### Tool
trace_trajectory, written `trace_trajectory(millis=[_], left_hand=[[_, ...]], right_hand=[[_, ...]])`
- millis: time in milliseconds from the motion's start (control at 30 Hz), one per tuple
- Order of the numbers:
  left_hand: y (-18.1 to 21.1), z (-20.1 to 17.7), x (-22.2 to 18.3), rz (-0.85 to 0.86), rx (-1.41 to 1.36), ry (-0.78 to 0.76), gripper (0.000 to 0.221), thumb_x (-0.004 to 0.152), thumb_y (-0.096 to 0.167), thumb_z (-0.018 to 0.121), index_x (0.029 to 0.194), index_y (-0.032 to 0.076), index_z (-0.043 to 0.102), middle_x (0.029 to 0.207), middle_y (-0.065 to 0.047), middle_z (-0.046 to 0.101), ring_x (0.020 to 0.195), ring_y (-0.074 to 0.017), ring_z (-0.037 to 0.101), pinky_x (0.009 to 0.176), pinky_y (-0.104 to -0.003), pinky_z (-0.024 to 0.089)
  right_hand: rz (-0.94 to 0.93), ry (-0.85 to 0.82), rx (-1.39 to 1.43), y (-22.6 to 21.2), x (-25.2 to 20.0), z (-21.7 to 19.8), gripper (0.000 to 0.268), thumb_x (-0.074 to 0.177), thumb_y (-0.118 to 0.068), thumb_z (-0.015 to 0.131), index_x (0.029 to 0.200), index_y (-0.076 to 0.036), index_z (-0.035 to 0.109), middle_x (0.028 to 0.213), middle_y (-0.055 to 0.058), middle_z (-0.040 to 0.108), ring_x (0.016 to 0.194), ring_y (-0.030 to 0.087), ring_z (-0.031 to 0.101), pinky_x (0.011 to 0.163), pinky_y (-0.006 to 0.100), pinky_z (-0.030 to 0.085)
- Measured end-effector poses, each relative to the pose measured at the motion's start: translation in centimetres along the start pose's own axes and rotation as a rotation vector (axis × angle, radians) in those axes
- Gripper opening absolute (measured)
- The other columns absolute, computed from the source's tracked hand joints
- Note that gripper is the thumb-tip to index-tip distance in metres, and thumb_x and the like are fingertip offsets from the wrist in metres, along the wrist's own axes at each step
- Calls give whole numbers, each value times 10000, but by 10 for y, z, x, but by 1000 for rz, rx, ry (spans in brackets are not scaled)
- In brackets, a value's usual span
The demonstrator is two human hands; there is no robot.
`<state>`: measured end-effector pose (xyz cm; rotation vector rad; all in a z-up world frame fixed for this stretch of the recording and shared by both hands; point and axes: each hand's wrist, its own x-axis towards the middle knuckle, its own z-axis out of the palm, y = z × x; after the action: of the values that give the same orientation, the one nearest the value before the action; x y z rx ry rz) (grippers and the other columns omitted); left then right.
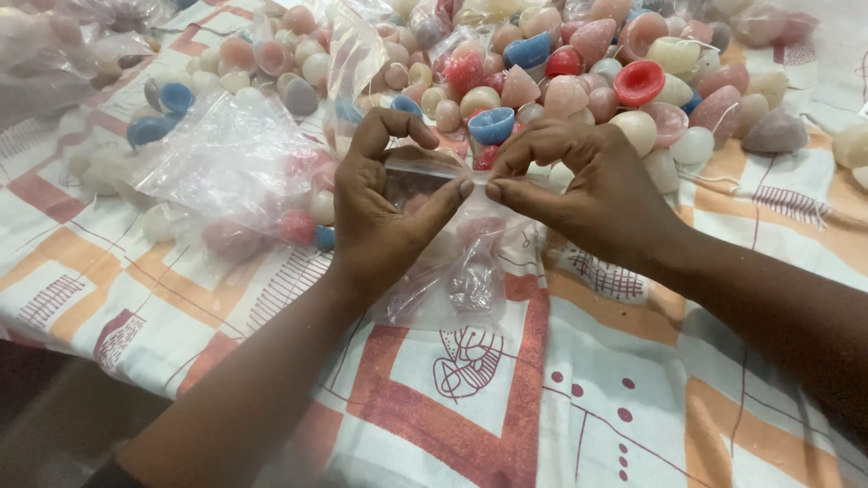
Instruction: The person is sorting small colorful wax melts or similar molded objects and placing them into small clear zip-lock bags.
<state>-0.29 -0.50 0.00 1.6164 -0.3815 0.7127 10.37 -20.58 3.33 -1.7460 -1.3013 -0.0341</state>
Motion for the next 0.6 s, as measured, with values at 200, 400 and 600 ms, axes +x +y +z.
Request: trace_trajectory(millis=[200, 400, 600], left_hand=[[4, 2, -1, 28, 28, -14, 418, 950, -53, 784, 1206, 58, 473, 1143, -49, 613, 1065, -112, 719, 934, -260, 623], [9, 8, -4, 81, 111, -10, 396, 951, -67, 779, 1200, 49, 494, 1144, -29, 580, 1082, -110, 695, 951, -259, 612], [13, 12, -6, 50, 185, 24, 398, 945, -50, 772, 1217, 49, 499, 1096, -40, 650, 1025, -109, 719, 924, -259, 602]], right_hand=[[-62, 5, -23, -8, -1, 0, 58, 921, -127, 755, 950, -77, 747, 955, -2, 741, 959, 95, 674, 923, 296, 518], [-95, 64, -99, -8, -2, 7, 103, 902, -100, 744, 919, -25, 677, 874, 31, 698, 817, 109, 659, 780, 285, 520], [-138, 94, -99, -6, -3, 9, 109, 873, -74, 750, 929, -15, 676, 892, 54, 704, 840, 124, 668, 799, 297, 527]])
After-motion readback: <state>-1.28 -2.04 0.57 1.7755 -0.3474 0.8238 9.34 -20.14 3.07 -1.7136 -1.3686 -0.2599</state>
